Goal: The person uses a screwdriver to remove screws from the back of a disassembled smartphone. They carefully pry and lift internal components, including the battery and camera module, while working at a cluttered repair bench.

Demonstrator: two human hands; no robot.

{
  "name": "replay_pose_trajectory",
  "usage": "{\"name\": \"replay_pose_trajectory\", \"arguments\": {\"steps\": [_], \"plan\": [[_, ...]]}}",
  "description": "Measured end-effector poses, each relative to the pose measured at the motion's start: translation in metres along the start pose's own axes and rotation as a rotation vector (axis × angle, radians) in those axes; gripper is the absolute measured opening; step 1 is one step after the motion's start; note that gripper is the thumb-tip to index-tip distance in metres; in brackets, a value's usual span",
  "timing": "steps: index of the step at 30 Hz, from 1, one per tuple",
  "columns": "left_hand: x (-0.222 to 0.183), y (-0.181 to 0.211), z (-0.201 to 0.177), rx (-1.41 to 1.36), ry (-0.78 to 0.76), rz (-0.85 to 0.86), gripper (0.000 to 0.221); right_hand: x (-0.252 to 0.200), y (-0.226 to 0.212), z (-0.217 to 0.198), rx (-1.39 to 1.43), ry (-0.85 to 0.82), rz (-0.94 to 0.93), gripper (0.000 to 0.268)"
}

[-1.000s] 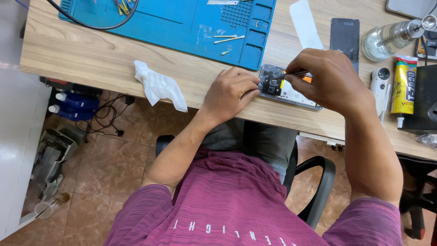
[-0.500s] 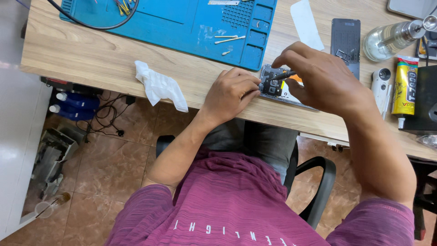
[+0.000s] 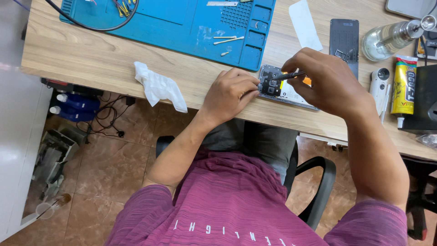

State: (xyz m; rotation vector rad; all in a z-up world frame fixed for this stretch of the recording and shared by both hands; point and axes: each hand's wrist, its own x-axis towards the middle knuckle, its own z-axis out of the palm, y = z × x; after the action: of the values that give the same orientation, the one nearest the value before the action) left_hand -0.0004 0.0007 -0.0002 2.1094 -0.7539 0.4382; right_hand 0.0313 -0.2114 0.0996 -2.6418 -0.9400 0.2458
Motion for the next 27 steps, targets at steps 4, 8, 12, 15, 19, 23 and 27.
{"name": "replay_pose_trajectory", "arguments": {"steps": [4,8,12,15,19,23,27], "plan": [[0.000,0.001,0.000,-0.021,0.006,0.004,0.006,-0.007,-0.004,-0.009,0.118,0.088,-0.072,0.009],[0.003,0.000,0.003,-0.057,0.030,0.001,0.008,-0.016,-0.003,-0.010,0.186,0.164,-0.053,0.009],[0.012,-0.002,0.017,0.055,0.014,-0.017,0.008,-0.026,-0.002,-0.002,0.245,0.275,0.024,0.008],[0.019,-0.007,0.025,0.136,-0.022,-0.017,0.005,-0.033,0.002,0.003,0.315,0.345,0.043,0.007],[0.021,-0.005,0.027,0.182,-0.043,-0.022,0.007,-0.049,0.015,0.010,0.341,0.397,0.081,0.007],[0.027,0.003,0.028,0.288,-0.064,0.012,0.007,-0.058,0.019,0.010,0.343,0.422,0.083,0.006],[0.035,0.005,0.028,0.440,-0.109,0.144,0.009,-0.063,0.019,0.010,0.355,0.442,0.083,0.006]]}}
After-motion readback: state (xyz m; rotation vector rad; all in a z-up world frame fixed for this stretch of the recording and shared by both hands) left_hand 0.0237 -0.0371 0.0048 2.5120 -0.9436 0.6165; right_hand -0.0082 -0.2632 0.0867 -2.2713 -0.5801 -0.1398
